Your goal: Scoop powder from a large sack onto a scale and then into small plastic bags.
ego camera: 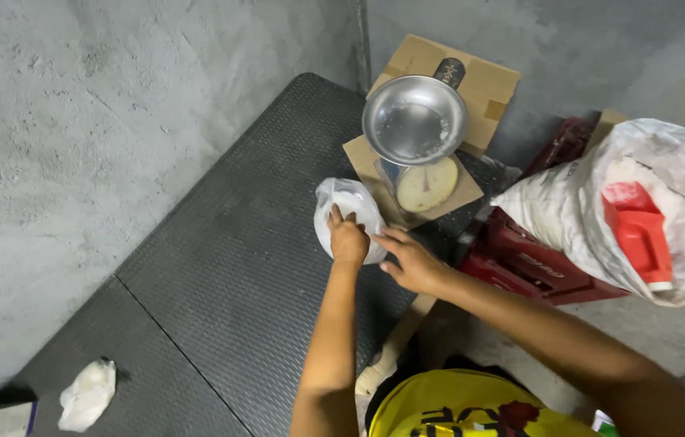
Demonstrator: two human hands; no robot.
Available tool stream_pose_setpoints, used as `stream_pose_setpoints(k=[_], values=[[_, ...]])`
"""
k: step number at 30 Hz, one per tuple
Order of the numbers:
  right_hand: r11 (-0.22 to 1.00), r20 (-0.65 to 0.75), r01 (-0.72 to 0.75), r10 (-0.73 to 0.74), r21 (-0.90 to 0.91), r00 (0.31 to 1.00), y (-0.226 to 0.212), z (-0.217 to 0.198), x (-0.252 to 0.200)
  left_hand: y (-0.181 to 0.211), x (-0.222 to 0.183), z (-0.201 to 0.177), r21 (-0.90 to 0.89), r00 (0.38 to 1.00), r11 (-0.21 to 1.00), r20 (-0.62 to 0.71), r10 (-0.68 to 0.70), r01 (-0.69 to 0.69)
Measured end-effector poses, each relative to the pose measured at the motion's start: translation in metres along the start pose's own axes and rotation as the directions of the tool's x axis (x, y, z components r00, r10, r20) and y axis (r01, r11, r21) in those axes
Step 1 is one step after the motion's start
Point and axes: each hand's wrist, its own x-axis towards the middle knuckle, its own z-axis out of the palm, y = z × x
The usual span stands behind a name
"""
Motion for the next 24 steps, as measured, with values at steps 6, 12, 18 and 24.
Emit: stream_pose_setpoints(k=[6, 12, 18, 24], values=[[0.996, 0.092, -0.074, 0.069, 0.054, 0.993, 0.013, -0.04, -0.042, -0.056, 0.04, 0.05, 0.355, 0.978, 0.934, 0.205, -0.042, -0.035], [0.823, -0.053, -0.309, 0.378, 0.477, 0.924, 0.033, -0.076, -0.057, -0.018, 0.011, -0.015, -0.103, 0.982, 0.979, 0.051, 0.18, -0.175], [0.726, 0.023, -0.303, 0.369, 0.617, 0.929, 0.05, -0.072, -0.06, -0.042, 0.059, 0.024, 0.431, 0.951, 0.902, 0.265, -0.159, 0.031], [0.679, 0.071, -0.296, 0.338, 0.672, 0.938, 0.072, -0.095, -0.075, 0.012, 0.029, -0.042, 0.366, 0.979, 0.93, 0.176, -0.102, 0.032]])
